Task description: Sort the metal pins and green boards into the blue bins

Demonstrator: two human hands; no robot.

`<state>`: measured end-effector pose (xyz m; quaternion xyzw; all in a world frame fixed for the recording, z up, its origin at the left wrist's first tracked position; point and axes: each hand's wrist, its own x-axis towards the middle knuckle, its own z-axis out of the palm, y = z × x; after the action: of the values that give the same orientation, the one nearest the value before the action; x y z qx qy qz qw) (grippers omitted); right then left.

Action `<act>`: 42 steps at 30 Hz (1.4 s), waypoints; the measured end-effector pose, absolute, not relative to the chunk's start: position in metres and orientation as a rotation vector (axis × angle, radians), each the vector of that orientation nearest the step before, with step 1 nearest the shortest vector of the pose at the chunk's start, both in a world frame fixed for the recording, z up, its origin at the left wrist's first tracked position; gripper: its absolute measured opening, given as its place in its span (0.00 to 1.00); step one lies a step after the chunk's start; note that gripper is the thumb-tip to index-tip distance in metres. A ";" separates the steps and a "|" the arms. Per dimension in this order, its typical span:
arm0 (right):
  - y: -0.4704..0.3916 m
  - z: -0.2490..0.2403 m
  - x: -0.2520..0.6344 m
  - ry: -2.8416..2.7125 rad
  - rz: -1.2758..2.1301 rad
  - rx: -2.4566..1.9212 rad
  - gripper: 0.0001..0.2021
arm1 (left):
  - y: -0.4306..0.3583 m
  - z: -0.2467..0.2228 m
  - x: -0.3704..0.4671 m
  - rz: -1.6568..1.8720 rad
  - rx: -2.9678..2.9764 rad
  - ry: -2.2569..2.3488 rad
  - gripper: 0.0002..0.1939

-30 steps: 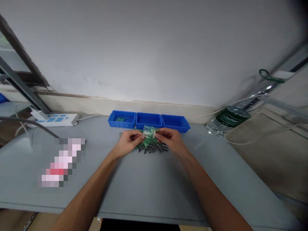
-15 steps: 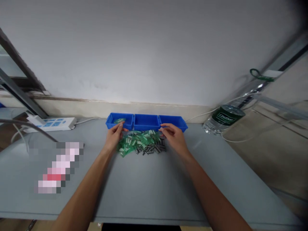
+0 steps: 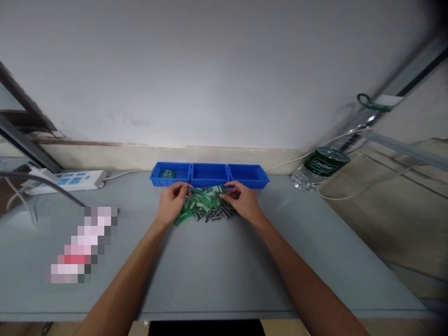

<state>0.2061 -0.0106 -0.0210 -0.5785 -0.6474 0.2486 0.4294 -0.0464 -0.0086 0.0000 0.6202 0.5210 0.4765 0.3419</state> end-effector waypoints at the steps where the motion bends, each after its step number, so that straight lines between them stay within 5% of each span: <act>1: -0.010 -0.021 0.206 -1.580 0.679 -1.425 0.20 | -0.010 0.000 -0.045 1.230 1.649 1.355 0.20; 28: -0.031 0.012 0.182 -1.432 0.958 -1.049 0.19 | -0.025 0.015 -0.033 1.128 1.669 0.991 0.21; 36: -0.019 -0.003 0.208 -1.599 0.514 -1.425 0.11 | 0.003 0.000 -0.058 1.457 1.098 1.229 0.24; 42: -0.019 -0.012 0.208 -1.801 0.426 -1.575 0.13 | 0.002 -0.002 -0.059 1.372 1.298 1.377 0.22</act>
<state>0.2082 -0.0193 -0.0118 -0.6075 -0.6947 0.1642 0.3483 -0.0595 0.0016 -0.0017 0.5110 0.5421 0.5403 0.3912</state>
